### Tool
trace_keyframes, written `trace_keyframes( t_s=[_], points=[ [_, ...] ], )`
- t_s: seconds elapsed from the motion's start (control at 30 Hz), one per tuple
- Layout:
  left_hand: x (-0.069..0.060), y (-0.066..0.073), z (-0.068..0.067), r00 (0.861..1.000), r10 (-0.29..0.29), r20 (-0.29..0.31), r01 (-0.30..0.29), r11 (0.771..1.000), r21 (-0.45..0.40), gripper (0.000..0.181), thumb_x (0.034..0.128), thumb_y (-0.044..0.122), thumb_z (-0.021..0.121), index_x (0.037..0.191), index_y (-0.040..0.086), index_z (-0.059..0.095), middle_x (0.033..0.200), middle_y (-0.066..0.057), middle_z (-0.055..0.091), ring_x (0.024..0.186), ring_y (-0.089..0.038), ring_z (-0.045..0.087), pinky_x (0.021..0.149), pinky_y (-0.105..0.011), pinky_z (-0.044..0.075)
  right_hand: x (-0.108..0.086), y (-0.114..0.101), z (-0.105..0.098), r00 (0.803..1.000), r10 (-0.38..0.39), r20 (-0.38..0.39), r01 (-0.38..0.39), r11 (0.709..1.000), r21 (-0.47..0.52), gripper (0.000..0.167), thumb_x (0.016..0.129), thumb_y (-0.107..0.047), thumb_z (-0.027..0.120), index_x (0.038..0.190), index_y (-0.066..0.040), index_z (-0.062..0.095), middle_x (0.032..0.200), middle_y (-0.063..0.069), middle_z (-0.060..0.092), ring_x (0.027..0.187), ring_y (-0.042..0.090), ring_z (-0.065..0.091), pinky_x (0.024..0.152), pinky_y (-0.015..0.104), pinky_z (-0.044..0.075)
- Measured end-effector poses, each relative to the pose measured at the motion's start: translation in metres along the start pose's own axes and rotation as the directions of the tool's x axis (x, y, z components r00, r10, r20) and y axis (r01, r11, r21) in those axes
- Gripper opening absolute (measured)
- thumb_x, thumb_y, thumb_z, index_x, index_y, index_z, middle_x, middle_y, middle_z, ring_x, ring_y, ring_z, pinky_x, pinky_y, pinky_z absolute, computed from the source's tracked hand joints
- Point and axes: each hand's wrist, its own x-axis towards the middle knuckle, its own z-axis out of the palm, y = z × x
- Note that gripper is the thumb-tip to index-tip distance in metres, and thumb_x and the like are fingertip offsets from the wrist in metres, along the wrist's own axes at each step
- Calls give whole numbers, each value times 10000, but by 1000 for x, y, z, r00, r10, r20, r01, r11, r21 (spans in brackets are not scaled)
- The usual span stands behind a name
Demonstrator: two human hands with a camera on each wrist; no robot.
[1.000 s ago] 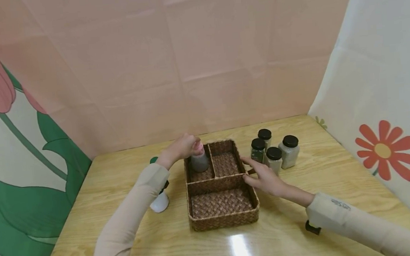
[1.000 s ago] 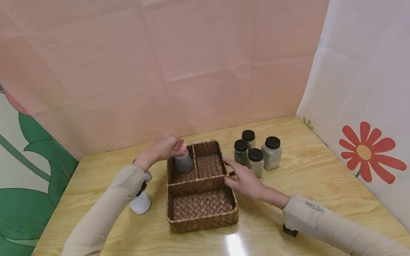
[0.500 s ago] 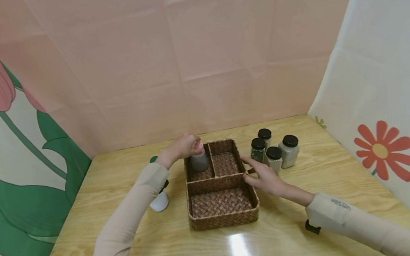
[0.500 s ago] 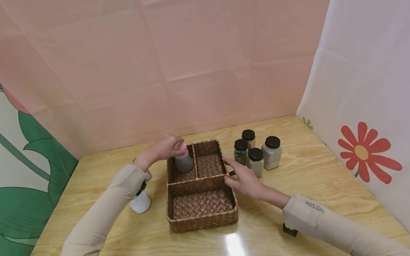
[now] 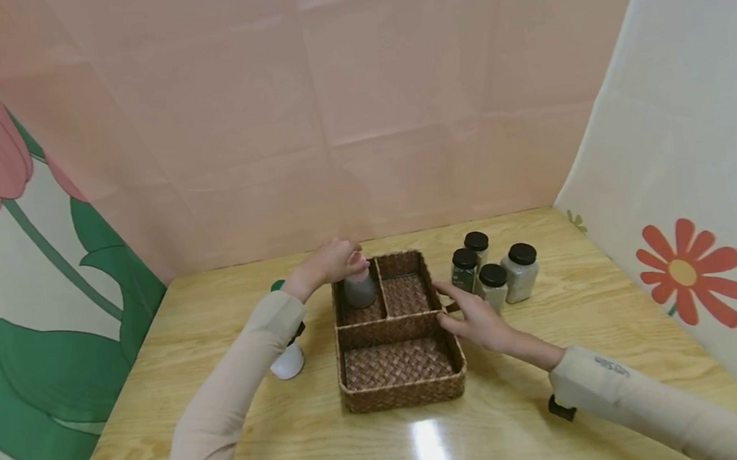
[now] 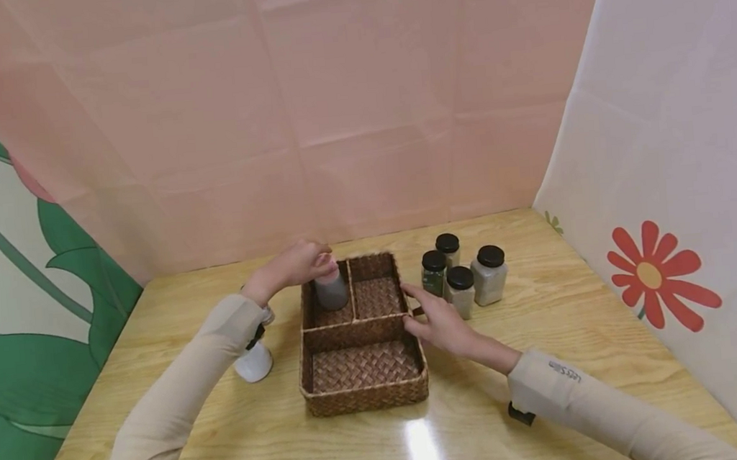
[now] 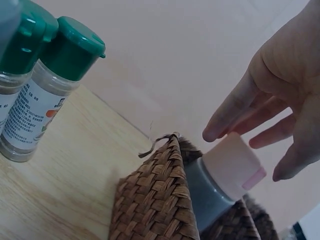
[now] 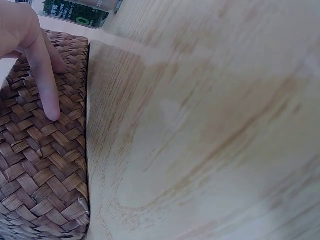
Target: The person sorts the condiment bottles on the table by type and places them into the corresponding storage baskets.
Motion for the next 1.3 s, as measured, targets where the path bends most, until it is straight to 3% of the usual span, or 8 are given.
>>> trace_keyframes(
  t_s=[0.13, 0.4, 0.6, 0.73, 0.9, 1.3],
  points=[
    [-1, 1, -2, 1000, -2, 3, 2, 1000, -1, 369, 1042, 237, 533, 1267, -43, 620, 1185, -211, 660, 1040, -299, 657, 924, -400, 499, 2, 2, 0, 1000, -9, -4, 9, 1000, 3, 607, 967, -91, 617, 1501, 14, 348, 1485, 277, 390, 1047, 396, 644, 568, 255, 541],
    [-1, -4, -5, 1000, -8, -6, 8, 1000, -5, 362, 1056, 210, 498, 1296, -40, 600, 1245, -217, 631, 1104, -322, 629, 958, -416, 477, 5, 5, 0, 1000, -30, -4, 30, 1000, -7, 592, 977, -92, 610, 1486, 57, 347, 1479, 290, 389, 1044, 399, 645, 601, 242, 538],
    [-1, -7, -5, 999, -5, -50, 6, 1000, 30, 371, 1031, 211, 549, 1282, -56, 608, 1247, -221, 630, 1162, -350, 591, 994, -443, 444, 6, 7, -1, 1000, -17, -1, 17, 1000, -14, 597, 977, -98, 612, 1491, 46, 345, 1488, 280, 384, 1055, 391, 643, 593, 240, 536],
    [-1, -9, -7, 999, -30, -44, 29, 999, -13, 395, 1029, 225, 553, 1319, -42, 587, 1295, -206, 607, 1208, -341, 564, 1015, -447, 428, 6, 7, -2, 1000, -11, -4, 11, 1000, -12, 601, 977, -100, 614, 1494, 41, 343, 1489, 280, 382, 1057, 393, 642, 582, 241, 536],
    [-2, -9, -8, 998, -49, -35, 47, 998, -50, 413, 1038, 244, 532, 1352, -21, 566, 1337, -187, 584, 1229, -322, 554, 1014, -438, 433, 6, 7, -3, 1000, -13, -15, 13, 1000, -20, 596, 974, -93, 622, 1488, 43, 354, 1475, 286, 400, 1043, 394, 648, 589, 236, 534],
    [-8, -8, -14, 998, -43, -52, 42, 999, -16, 389, 1022, 219, 559, 1314, -36, 596, 1301, -200, 605, 1225, -340, 553, 1021, -451, 423, 6, 8, -3, 1000, -10, -14, 10, 1000, -13, 605, 967, -77, 625, 1493, 39, 349, 1484, 283, 388, 1040, 399, 648, 564, 249, 537]
  ],
)
